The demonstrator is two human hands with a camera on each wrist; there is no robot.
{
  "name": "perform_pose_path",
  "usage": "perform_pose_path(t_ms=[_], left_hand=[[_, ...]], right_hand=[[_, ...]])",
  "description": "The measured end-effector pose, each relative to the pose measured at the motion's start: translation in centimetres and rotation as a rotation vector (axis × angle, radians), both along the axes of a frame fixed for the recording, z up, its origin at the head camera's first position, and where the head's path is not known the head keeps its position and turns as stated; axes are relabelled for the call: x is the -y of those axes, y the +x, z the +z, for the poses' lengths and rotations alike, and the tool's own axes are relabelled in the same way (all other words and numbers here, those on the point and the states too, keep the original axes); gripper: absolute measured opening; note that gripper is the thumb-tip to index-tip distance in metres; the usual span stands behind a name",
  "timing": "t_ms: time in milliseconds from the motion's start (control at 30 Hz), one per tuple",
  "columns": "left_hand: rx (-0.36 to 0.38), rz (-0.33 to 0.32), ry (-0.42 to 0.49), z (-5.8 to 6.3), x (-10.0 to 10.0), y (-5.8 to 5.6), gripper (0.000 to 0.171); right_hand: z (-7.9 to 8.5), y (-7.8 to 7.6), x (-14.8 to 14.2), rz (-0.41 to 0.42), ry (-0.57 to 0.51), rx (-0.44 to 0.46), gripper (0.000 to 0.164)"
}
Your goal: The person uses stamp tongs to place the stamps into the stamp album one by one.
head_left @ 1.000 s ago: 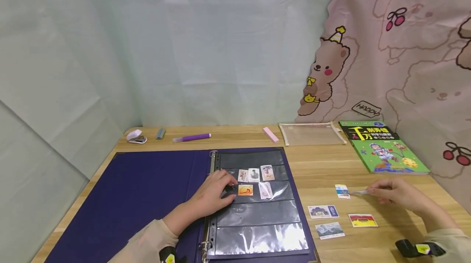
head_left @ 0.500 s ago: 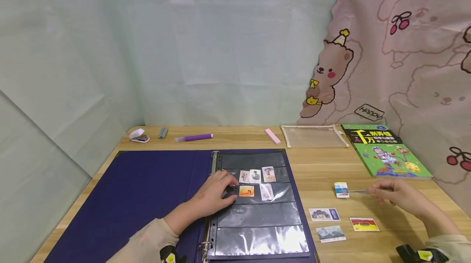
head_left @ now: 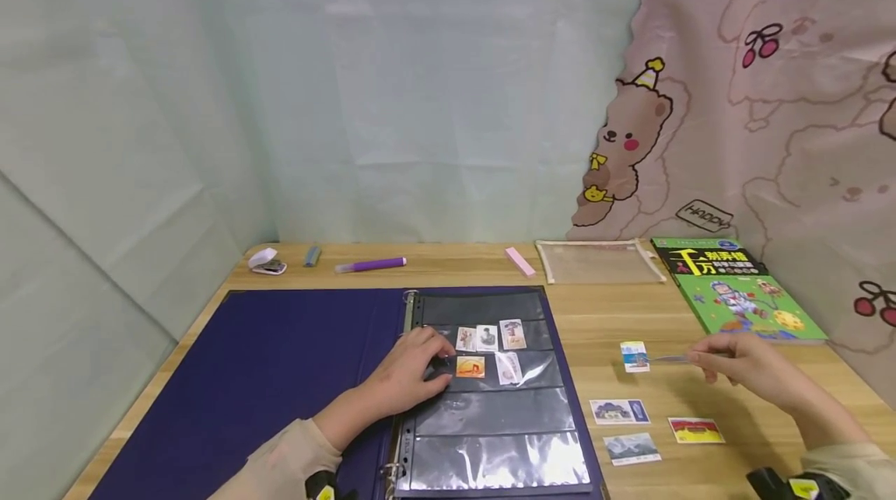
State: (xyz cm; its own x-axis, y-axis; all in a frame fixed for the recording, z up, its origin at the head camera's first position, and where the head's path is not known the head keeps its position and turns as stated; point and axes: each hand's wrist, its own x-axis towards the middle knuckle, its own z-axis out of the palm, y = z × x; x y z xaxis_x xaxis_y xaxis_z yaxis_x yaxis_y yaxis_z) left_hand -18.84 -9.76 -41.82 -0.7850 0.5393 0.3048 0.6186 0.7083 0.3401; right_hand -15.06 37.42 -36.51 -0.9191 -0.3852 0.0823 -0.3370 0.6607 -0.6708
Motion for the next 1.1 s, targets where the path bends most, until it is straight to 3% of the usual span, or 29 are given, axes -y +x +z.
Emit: perform_pose_path(t_ms=[133, 267, 400, 667, 933, 1100], left_hand=[[0.003, 0.005, 0.004, 0.1, 0.1, 0.1, 0.026], [-0.001, 0.007, 0.007, 0.1, 0.2, 0.1, 0.026], [-0.003, 0.008, 0.011, 0.1, 0.3, 0.1, 0.026], [-0.020, 0.002, 0.018, -0.1, 0.2, 0.2, 0.025], [-0.030, -0.009, 0.019, 0.0, 0.1, 0.2, 0.024], [-0.040, -0.014, 0.018, -0.1, 0.0, 0.1, 0.024]], right_hand=[[0.6, -0.3, 1.1, 0.034, 0.008, -0.017, 0.016], [1.0, -0.7, 2.1, 0.018, 0.013, 0.012, 0.017], [1.1, -1.1, 3.2, -0.010, 0.003, 0.056, 0.021], [0.9, -2.2, 5.8, 0.034, -0.061, 0.051, 0.021], [0.5, -3.5, 8.5, -0.057, -0.042, 0.056, 0.026], [0.0, -4.4, 10.0, -0.061, -0.061, 0.083, 0.029]])
